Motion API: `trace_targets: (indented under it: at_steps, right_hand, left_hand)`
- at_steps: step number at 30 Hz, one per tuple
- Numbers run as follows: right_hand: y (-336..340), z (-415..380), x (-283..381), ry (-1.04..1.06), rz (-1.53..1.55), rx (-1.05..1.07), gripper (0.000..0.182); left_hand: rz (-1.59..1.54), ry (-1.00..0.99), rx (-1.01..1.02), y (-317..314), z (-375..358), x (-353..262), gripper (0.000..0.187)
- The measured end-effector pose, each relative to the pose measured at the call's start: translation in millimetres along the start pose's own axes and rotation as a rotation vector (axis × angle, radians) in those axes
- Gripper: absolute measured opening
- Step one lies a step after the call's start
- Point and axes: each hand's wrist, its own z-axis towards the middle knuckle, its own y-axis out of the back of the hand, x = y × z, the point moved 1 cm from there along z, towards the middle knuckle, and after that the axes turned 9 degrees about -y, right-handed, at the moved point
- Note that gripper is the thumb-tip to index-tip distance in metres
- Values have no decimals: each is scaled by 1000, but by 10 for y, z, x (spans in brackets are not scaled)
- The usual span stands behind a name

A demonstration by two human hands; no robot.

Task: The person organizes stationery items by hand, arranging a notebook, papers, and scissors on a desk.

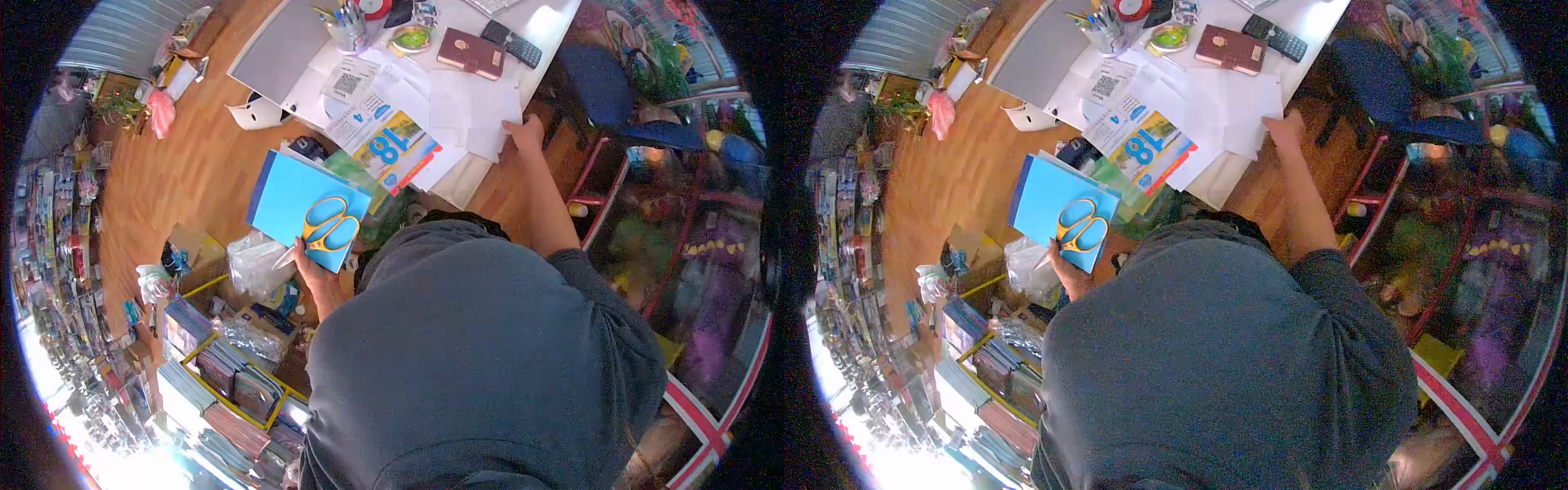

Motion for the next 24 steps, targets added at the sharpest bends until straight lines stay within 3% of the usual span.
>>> trace_targets:
  at_steps: [1,2,3,4,5,7,11,16,19,20,24]
  right_hand:
    - [-32,34,-50,-53,25,-7,52]
    - [-73,77,-111,1,67,-39,37]
    - [-54,53,-75,4,76,-54,37]
    - [-20,-19,-43,-28,225,-4,31]
    - [62,-35,-16,-55,373,30,24]
    - [68,-15,-65,113,293,-73,16]
    - [67,-110,34,163,359,-102,15]
    - [245,-196,246,174,435,-11,11]
    - [250,-178,292,3,976,157,10]
    - [241,-137,291,-114,1059,242,10]
    - [269,-74,427,-153,1173,374,11]
  left_hand:
    - [-5,-6,8,-10,-11,-2,46]
    - [27,-14,-29,3,-15,-1,46]
    - [56,-20,-58,28,-7,-5,46]
    - [111,-52,-131,369,101,92,46]
    - [104,8,-115,278,61,64,46]
    - [93,43,-127,-12,-56,20,46]
    - [100,-18,-211,115,-5,77,47]
    - [90,-21,-153,141,23,39,48]
    - [9,-6,-166,105,5,23,48]
    - [43,-25,-168,163,23,36,48]
    - [75,-52,-194,245,57,69,49]
